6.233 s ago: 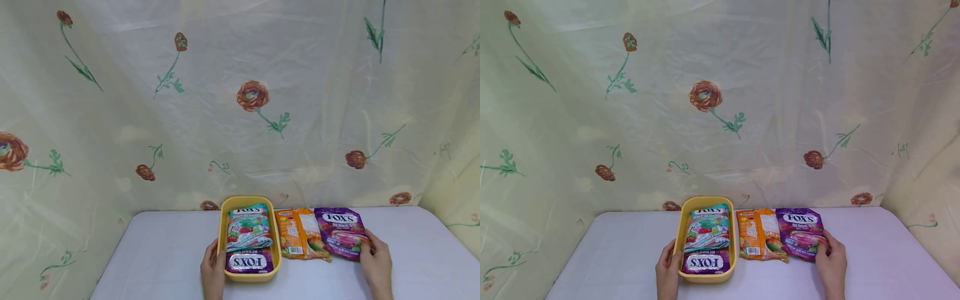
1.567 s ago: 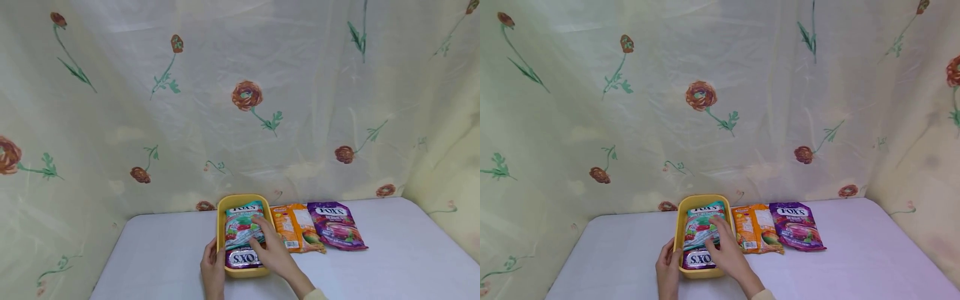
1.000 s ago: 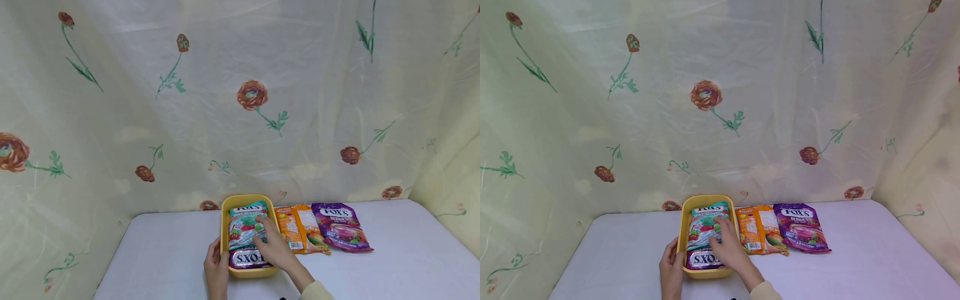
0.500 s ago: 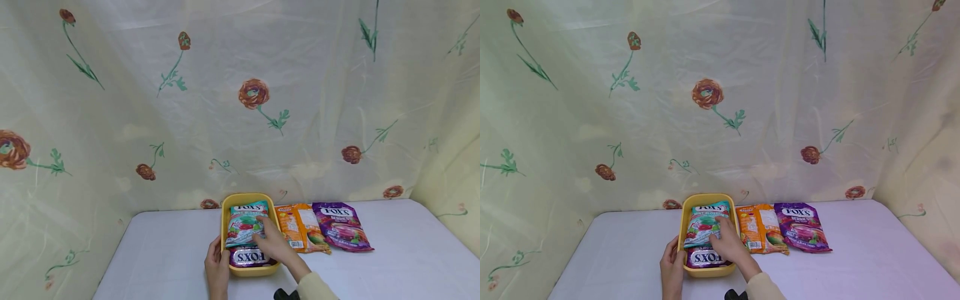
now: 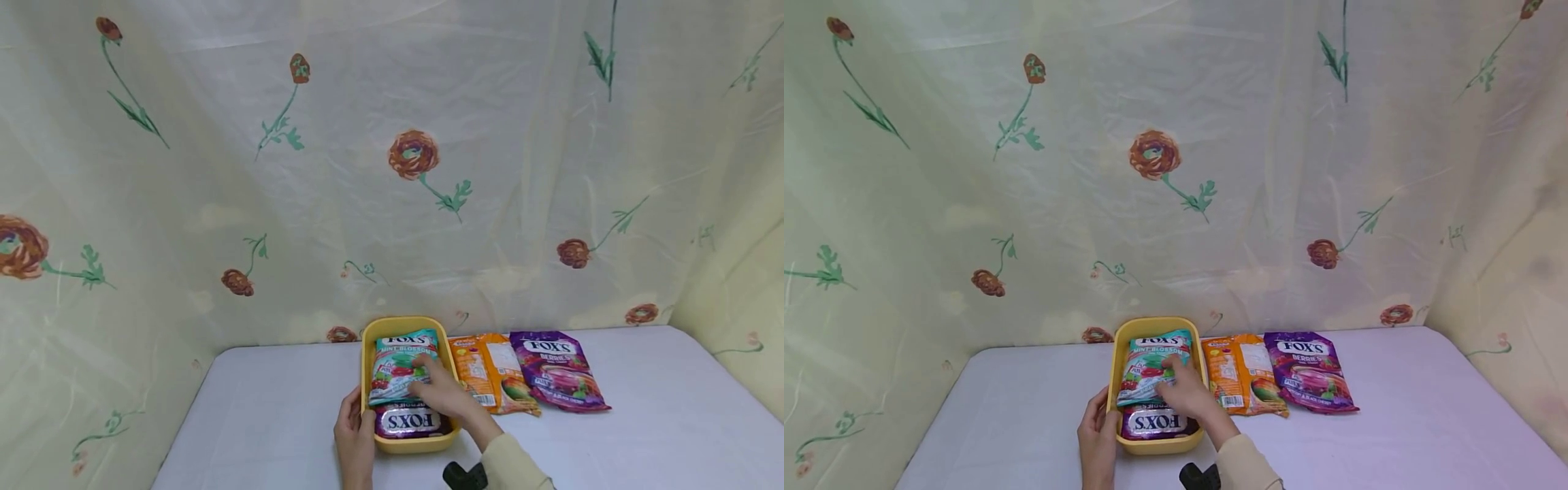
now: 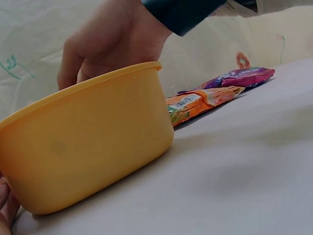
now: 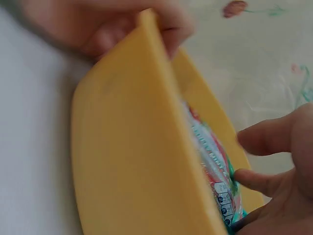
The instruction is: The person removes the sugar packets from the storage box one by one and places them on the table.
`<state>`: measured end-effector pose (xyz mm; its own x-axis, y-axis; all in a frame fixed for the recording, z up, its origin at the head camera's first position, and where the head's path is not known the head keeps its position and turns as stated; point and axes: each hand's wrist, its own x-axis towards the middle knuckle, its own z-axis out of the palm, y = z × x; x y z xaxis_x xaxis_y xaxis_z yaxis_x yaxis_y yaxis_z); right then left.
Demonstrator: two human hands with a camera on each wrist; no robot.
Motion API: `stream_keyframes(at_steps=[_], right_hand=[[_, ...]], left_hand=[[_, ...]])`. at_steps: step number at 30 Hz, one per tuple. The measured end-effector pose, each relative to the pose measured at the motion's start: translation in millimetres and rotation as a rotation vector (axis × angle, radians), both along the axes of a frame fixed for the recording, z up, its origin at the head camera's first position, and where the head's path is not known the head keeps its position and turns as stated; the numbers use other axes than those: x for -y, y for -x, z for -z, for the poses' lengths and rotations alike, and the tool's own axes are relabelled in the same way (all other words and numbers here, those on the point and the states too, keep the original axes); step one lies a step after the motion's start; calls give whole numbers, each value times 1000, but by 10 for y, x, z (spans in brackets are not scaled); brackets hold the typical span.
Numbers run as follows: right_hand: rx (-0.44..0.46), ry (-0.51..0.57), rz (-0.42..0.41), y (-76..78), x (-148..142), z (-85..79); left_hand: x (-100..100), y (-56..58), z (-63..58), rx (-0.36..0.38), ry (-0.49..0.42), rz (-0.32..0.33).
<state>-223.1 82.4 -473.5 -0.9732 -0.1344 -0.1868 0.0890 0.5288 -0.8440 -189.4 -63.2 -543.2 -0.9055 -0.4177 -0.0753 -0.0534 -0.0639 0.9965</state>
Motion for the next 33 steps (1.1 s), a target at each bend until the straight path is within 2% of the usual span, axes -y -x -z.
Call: stream_keyframes(at_steps=[4,7,14,21,29,33], right_hand=[[100,193,62,39,-53,6],[128,277,95,59,-56,10],[112,292,98,74,-38,22],[87,326,113,56,-67,42],[46,427,191,140,-22,80],[13,440,249,191,7,100]], left_hand=[[9,-8,37,-25,13,-8],[20,-7,42,-28,23,-18],[21,-10,18,-8,18,-32],[-2,-14,53,-7,21,-38],[24,-18,47,-38,39,-53],[25,-1,48,-37,38,-47]])
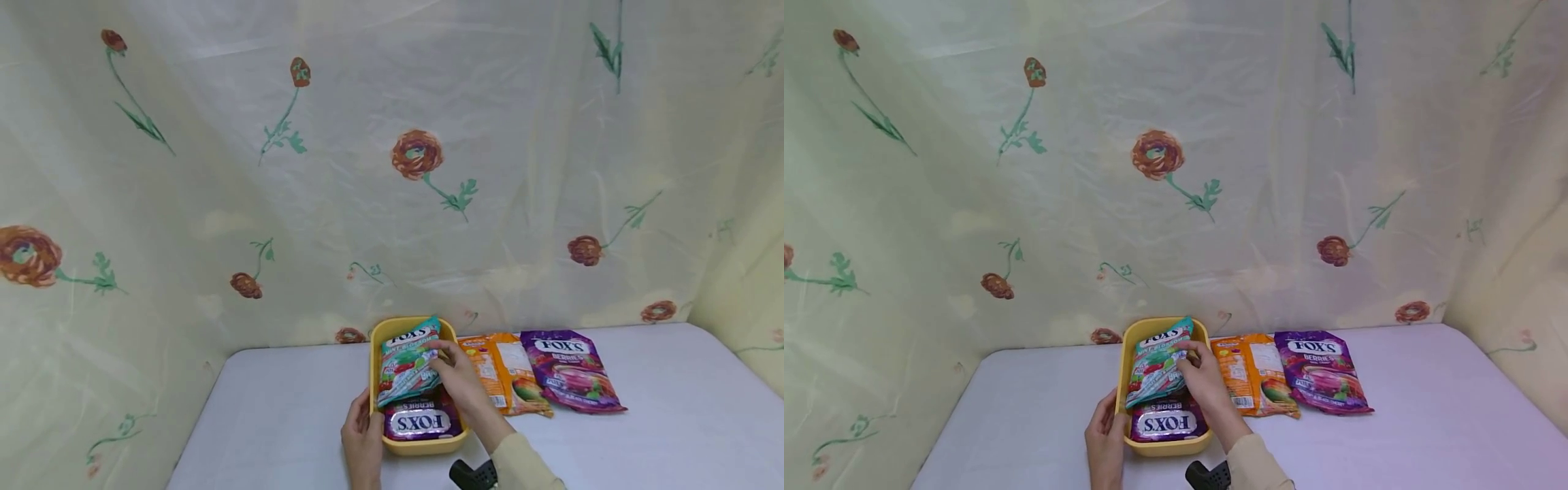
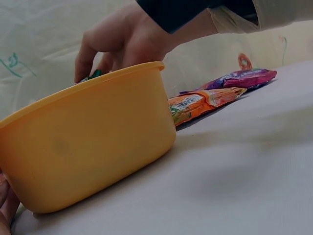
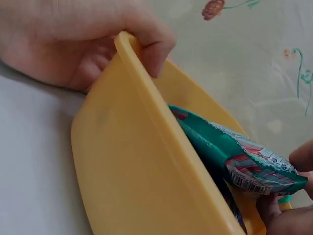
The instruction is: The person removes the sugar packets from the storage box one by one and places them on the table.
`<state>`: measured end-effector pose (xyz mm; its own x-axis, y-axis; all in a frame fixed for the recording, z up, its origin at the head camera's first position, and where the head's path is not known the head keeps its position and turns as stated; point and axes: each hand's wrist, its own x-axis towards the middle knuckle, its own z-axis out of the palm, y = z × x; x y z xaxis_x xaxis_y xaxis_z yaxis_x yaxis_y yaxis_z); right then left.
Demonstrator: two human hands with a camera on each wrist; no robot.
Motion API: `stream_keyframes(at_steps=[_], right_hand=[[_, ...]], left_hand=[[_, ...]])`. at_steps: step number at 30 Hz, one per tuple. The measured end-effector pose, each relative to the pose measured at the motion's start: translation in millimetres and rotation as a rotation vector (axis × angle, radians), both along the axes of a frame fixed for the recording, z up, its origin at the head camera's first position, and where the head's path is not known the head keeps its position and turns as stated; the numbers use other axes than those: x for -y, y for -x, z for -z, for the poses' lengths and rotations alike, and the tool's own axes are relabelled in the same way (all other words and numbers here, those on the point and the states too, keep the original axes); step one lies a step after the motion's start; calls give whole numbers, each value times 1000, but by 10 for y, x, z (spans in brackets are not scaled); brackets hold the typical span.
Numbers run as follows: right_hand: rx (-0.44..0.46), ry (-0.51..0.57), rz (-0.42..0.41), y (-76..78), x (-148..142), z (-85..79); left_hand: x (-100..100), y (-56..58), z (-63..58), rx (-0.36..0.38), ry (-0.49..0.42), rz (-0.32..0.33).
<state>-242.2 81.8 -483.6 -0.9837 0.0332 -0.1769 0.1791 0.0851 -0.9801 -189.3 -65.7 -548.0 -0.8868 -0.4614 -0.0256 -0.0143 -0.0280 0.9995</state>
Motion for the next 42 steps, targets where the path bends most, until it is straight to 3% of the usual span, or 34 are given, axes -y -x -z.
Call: stream_keyframes(at_steps=[22,42], right_hand=[[-42,-210,-129,-80,-10,21],[-56,-83,-43,-96,26,30]], left_hand=[[-34,33,-32,32,3,4],[-29,14,-52,46,29,28]])
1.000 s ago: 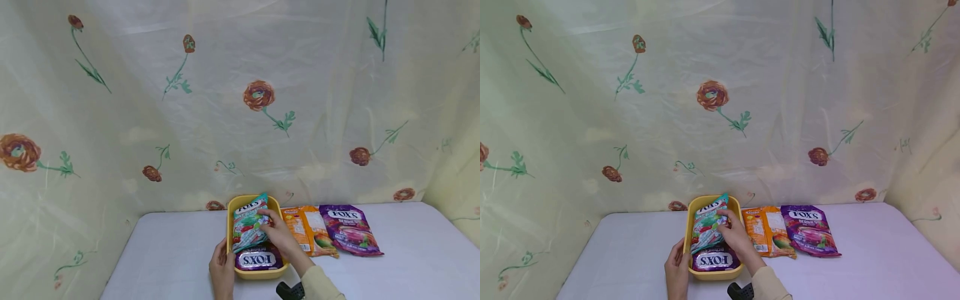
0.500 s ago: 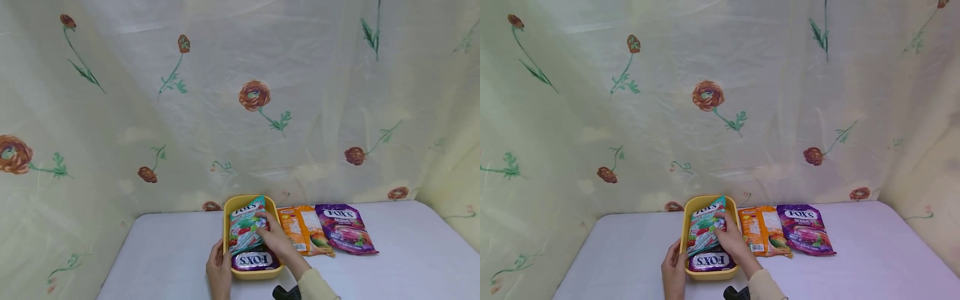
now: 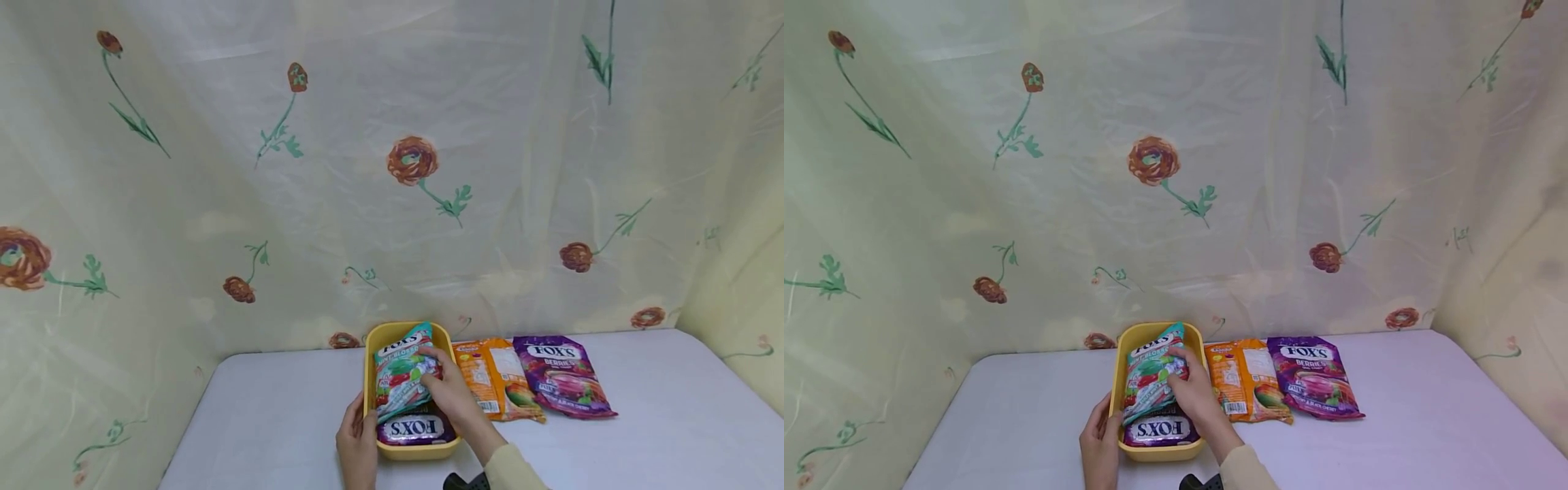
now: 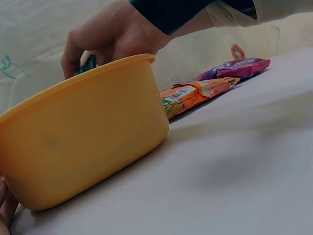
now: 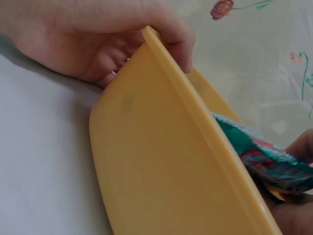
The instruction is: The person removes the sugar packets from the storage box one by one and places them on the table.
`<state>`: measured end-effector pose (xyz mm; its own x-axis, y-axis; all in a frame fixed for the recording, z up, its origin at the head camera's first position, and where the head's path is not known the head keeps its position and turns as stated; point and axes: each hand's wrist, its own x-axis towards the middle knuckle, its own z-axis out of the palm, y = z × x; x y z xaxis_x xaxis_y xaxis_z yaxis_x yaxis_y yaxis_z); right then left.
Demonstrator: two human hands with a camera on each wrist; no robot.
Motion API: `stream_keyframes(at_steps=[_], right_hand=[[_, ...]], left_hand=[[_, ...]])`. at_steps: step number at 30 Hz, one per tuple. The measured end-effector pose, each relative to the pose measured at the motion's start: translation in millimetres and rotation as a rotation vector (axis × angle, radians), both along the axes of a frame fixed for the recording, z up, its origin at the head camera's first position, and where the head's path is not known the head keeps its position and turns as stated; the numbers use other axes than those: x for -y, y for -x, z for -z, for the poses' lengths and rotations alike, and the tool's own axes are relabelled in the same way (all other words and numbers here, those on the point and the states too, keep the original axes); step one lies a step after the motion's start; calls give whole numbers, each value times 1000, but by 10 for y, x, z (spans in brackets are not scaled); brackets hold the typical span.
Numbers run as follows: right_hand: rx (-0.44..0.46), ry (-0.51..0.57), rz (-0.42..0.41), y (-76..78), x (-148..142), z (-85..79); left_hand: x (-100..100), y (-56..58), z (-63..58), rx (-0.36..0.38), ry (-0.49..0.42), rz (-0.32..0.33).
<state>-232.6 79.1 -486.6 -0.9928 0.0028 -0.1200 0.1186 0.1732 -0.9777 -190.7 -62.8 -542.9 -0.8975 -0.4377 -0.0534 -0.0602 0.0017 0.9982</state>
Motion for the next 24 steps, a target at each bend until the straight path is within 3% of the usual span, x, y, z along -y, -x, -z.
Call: stream_keyframes(at_steps=[18,24], right_hand=[[-9,77,68,-17,-76,9],[-16,172,47,-32,-104,-3]], left_hand=[[-39,-1,3,4,5,-47],[-39,-5,-5,-4,14,-50]])
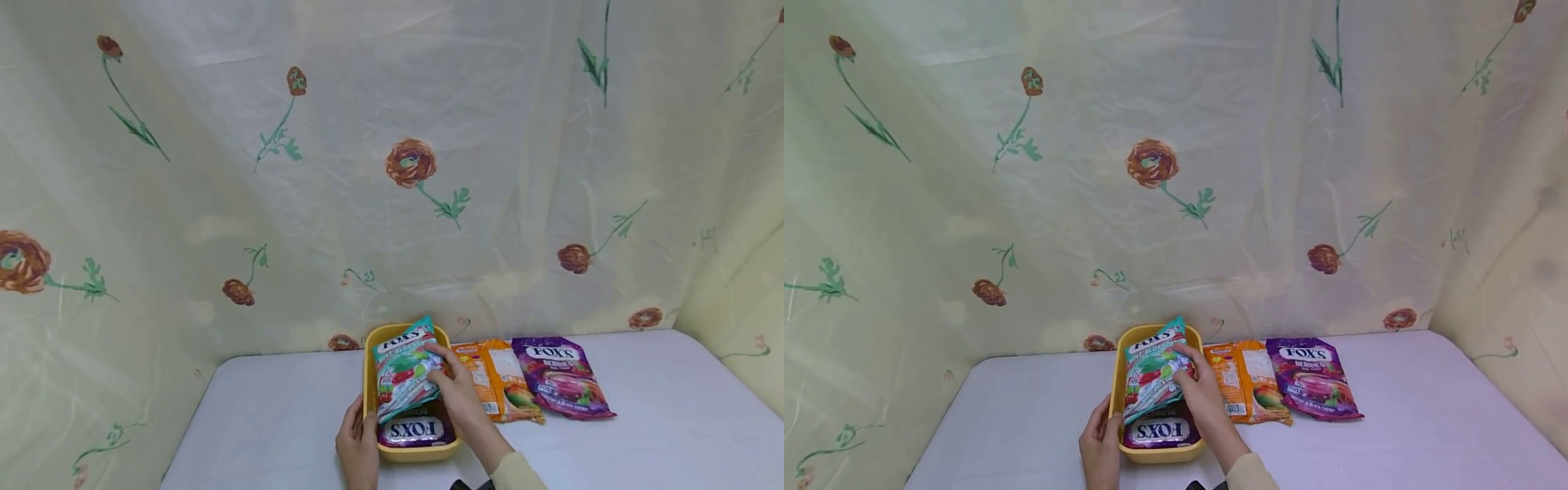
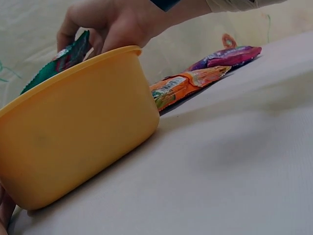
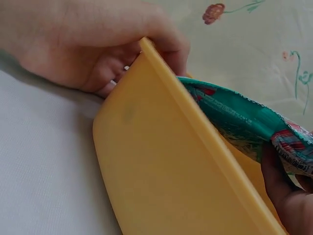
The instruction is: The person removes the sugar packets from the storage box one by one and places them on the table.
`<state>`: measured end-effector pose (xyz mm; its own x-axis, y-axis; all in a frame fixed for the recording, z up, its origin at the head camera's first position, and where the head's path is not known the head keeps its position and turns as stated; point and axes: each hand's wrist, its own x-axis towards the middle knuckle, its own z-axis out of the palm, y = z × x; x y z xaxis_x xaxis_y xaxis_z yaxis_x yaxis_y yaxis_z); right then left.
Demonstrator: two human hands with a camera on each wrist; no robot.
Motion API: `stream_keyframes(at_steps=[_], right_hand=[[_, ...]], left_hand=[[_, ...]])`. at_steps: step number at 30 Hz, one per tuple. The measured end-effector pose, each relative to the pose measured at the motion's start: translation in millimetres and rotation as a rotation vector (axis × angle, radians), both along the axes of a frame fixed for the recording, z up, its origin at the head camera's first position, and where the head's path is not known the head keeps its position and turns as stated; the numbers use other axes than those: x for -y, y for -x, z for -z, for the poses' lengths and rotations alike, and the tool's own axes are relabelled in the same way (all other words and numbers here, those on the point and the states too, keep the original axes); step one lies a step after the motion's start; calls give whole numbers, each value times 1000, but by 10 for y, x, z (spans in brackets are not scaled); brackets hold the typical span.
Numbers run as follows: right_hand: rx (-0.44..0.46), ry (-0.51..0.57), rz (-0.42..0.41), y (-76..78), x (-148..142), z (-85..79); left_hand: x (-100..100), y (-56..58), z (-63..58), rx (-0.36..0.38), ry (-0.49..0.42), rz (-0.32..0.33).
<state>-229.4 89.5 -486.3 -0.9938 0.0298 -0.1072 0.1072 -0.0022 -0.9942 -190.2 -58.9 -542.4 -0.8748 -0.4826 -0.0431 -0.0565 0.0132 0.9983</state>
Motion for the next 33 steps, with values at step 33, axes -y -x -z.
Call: stream_keyframes(at_steps=[33], right_hand=[[17,127,-42,-190,-123,-84]], left_hand=[[-3,12,-4,0,-20,-15]])
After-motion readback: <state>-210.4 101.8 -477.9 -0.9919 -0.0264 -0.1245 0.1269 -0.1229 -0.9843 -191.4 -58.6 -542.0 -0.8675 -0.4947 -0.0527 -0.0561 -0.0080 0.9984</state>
